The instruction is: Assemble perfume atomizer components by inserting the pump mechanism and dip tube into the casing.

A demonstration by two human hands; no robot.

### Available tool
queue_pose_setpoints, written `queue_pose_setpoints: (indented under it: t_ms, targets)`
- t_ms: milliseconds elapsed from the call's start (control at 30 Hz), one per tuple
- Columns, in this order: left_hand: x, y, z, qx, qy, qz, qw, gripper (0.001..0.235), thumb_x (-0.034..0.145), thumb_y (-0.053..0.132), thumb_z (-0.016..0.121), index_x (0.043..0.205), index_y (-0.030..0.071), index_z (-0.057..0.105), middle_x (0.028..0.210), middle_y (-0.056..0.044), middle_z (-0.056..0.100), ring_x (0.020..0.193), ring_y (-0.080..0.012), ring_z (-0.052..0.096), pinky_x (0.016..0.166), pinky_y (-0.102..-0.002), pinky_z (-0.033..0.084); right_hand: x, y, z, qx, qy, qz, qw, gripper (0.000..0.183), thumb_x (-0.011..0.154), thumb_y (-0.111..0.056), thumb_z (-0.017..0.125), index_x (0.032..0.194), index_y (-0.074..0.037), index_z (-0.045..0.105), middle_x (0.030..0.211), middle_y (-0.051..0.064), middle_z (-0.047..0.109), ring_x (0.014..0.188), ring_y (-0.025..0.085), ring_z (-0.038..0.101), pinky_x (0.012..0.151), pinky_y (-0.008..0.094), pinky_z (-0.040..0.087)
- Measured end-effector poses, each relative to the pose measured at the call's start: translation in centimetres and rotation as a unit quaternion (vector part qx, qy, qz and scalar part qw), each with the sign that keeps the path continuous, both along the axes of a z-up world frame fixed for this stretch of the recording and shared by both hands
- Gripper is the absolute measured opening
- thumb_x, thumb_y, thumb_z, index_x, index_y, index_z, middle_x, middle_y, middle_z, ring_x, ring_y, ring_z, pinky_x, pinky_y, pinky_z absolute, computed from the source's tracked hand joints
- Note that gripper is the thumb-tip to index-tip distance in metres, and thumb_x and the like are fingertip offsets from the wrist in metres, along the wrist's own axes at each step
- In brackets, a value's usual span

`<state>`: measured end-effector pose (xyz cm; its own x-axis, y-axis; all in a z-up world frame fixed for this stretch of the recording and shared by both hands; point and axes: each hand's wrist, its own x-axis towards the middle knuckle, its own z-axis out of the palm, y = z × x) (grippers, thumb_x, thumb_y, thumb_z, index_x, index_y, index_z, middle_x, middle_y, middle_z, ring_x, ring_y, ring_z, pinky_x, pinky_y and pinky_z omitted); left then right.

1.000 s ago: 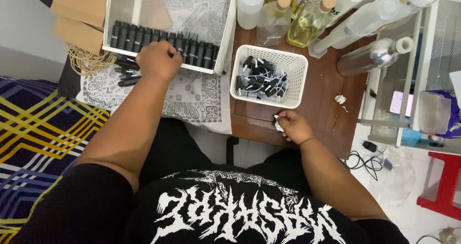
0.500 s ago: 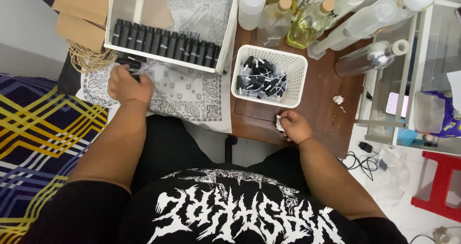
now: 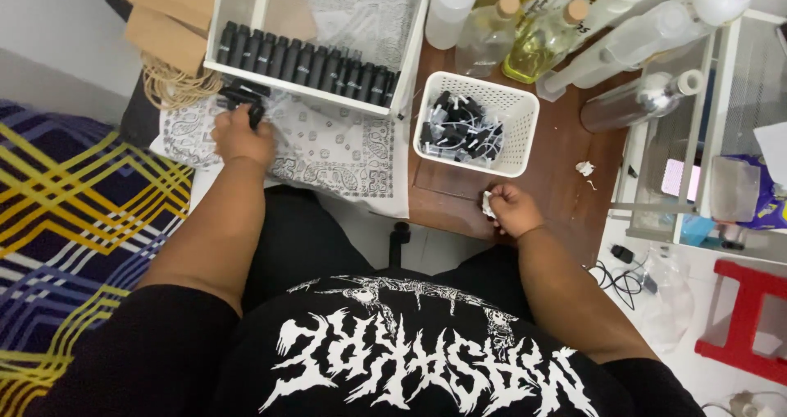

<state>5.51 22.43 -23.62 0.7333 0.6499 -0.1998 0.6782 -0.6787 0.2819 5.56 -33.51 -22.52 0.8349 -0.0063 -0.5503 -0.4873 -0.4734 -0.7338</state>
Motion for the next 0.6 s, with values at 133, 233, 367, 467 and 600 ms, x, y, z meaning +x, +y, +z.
queue_pose_setpoints:
  t_ms: [133,233,367,467,600]
  targets:
    - [0.2,0.2,-2.1,-0.138,-0.159,0.052,0.976,0.043,0.105,0.043,0.058,0.141,0.020,0.054,0.135,-0.011,0.060,0.127,-0.0337,0.058,0.106,-0.046,0.047,-0.1,0.4,-0.4,-0.006,-0.015,0.011,1.000,0.013,0.089,-0.015,0.063,0.095,-0.005,0.068,0.064,0.018,0.064,0.049,0.023,0.065,0.036,0.032,0.055]
    - [-0.8,-4.4,3.8,-0.264,-0.242,0.085,0.930,0.050,0.100,0.032,0.069,0.143,0.012,0.051,0.121,-0.015,0.068,0.110,-0.0322,0.068,0.092,-0.043,0.058,-0.1,0.5,-0.3,-0.018,-0.001,0.020,1.000,0.016,0.091,-0.018,0.065,0.100,-0.005,0.070,0.071,0.019,0.068,0.053,0.024,0.068,0.041,0.033,0.059]
    - [-3.8,-10.9,13.6,-0.481,-0.184,0.114,0.850,0.037,0.106,0.030,0.048,0.140,0.018,0.051,0.121,-0.014,0.068,0.090,-0.0263,0.074,0.070,-0.035,0.066,-0.7,1.1,1.4,-0.016,0.023,0.056,0.998,0.028,0.093,-0.020,0.067,0.112,0.000,0.070,0.080,0.019,0.069,0.062,0.022,0.070,0.051,0.032,0.062]
    - [-4.3,-13.5,15.1,-0.627,-0.195,0.109,0.746,0.041,0.104,0.027,0.041,0.143,0.015,0.047,0.116,-0.010,0.064,0.081,-0.0211,0.067,0.062,-0.030,0.063,-1.2,0.9,1.6,-0.081,0.004,0.090,0.993,0.031,0.094,-0.032,0.068,0.114,-0.010,0.074,0.088,0.017,0.073,0.078,0.028,0.072,0.067,0.041,0.061]
    - [-6.0,-17.8,21.7,-0.733,-0.180,0.045,0.654,0.036,0.096,0.031,0.043,0.128,0.022,0.056,0.099,-0.003,0.063,0.070,-0.0186,0.066,0.058,-0.029,0.061,-1.1,0.9,4.5,-0.061,-0.116,0.041,0.991,0.018,0.093,-0.033,0.071,0.107,-0.024,0.077,0.083,0.003,0.073,0.077,0.017,0.067,0.073,0.036,0.055]
